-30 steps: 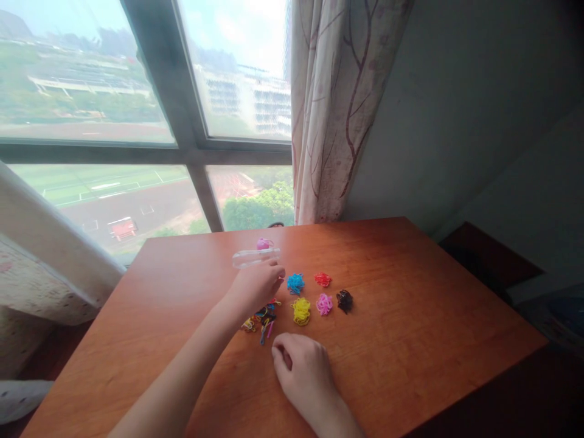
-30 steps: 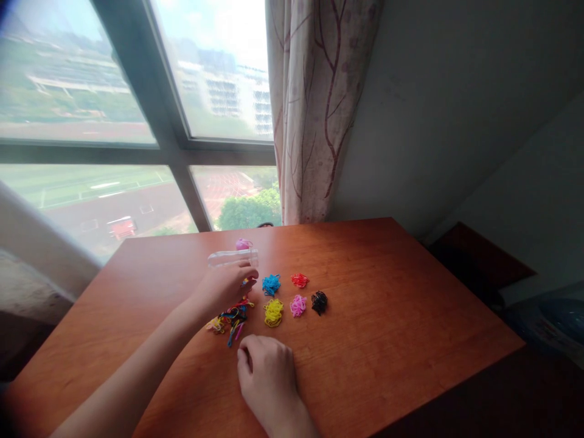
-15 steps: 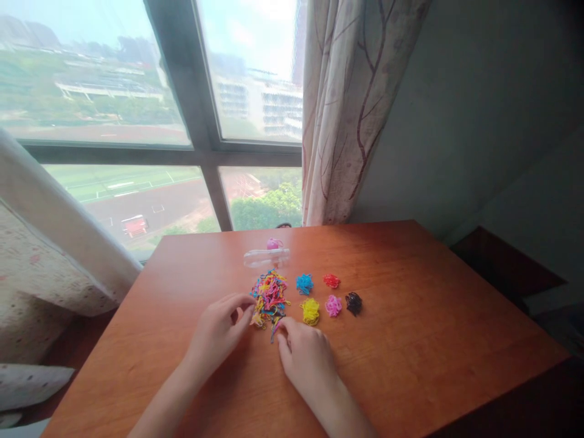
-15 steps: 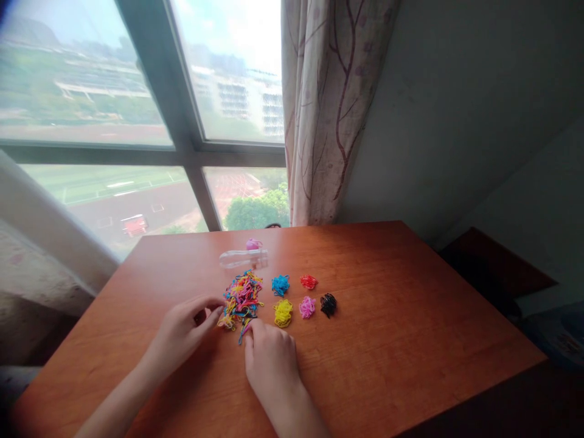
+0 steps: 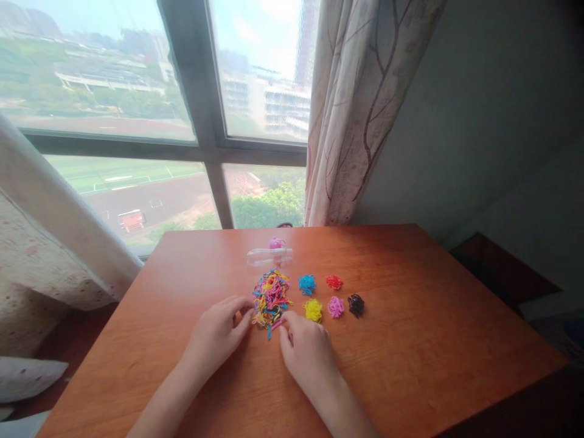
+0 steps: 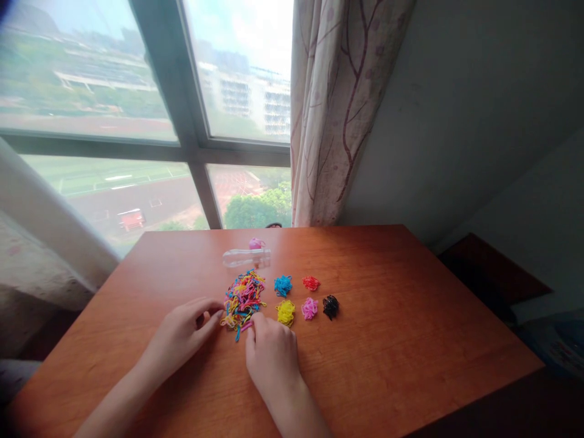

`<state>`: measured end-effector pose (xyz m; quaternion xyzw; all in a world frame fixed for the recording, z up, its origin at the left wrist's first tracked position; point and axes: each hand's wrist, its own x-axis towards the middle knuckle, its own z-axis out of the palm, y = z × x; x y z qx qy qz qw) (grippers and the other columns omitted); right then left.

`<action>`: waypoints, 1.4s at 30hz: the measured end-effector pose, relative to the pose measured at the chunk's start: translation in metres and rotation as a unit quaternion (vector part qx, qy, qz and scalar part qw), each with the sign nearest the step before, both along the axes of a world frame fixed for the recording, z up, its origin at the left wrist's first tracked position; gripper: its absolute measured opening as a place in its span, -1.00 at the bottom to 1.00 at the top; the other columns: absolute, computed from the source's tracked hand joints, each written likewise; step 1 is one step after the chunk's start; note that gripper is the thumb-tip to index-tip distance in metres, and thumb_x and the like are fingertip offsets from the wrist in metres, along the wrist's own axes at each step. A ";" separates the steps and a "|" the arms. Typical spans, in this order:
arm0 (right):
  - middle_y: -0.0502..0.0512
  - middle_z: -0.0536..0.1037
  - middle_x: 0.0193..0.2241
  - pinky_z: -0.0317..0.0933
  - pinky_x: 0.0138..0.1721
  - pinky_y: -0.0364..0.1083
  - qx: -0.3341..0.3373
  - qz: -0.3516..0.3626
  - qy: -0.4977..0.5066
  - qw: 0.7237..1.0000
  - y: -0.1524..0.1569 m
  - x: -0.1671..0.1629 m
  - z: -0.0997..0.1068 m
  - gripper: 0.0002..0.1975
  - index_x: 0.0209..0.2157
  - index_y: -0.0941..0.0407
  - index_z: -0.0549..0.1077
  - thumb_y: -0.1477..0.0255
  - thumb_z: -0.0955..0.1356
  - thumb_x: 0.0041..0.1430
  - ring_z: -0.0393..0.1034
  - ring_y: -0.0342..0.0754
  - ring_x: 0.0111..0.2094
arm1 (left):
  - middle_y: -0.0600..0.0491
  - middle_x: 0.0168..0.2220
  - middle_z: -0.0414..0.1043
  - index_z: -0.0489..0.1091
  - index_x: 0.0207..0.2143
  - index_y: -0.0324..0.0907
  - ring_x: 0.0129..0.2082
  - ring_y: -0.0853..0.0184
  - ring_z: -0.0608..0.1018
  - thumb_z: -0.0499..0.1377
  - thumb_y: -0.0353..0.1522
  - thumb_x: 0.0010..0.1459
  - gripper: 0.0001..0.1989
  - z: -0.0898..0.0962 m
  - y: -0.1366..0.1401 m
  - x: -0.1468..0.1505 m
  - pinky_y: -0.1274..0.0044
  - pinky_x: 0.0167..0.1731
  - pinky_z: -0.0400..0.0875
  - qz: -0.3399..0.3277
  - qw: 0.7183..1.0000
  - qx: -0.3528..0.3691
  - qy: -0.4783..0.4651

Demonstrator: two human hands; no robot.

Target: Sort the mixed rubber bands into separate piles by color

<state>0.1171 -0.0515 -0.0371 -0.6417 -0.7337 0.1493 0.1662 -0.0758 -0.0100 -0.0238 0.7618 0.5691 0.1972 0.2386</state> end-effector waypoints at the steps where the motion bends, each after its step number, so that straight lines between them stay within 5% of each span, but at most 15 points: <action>1: 0.01 0.60 -0.37 0.09 -0.41 -0.16 0.002 -0.004 -0.004 1.000 0.002 0.000 0.001 -0.86 -0.22 0.03 0.47 0.52 0.30 0.25 0.50 -0.05 -0.33 | 0.08 -0.32 0.57 0.51 -0.25 -0.10 -0.41 0.34 0.49 0.02 -0.31 0.22 -0.74 0.000 0.000 0.000 0.57 -0.38 0.31 -0.001 1.000 0.001 0.005; 17: -0.03 0.60 -0.37 0.05 -0.43 -0.17 0.010 0.006 -0.017 1.000 0.014 -0.004 -0.002 -0.92 -0.28 0.02 0.47 0.49 0.35 0.23 0.49 -0.07 -0.36 | 0.05 -0.32 0.54 0.49 -0.27 -0.10 -0.36 0.30 0.50 -0.01 -0.28 0.25 -0.73 -0.002 0.000 -0.002 0.54 -0.36 0.30 -0.008 0.999 -0.009 0.031; 29: -0.11 0.48 -0.55 0.05 -0.43 -0.20 0.041 0.013 0.147 0.988 0.008 0.006 -0.003 -0.90 -0.32 0.04 0.49 0.52 0.35 0.16 0.36 -0.16 -0.52 | 0.06 -0.30 0.55 0.49 -0.25 -0.09 -0.35 0.29 0.52 0.01 -0.29 0.24 -0.74 -0.001 0.000 -0.001 0.55 -0.35 0.32 -0.011 0.999 -0.018 0.031; 42: -0.05 0.37 -0.62 0.12 -0.48 -0.18 0.093 -0.113 0.171 0.974 0.020 0.102 -0.002 -0.82 -0.36 0.08 0.50 0.31 0.31 0.17 0.28 -0.11 -0.57 | 0.06 -0.29 0.53 0.49 -0.24 -0.07 -0.34 0.29 0.52 0.01 -0.29 0.21 -0.74 -0.002 0.000 -0.002 0.52 -0.32 0.32 -0.016 0.999 -0.029 0.034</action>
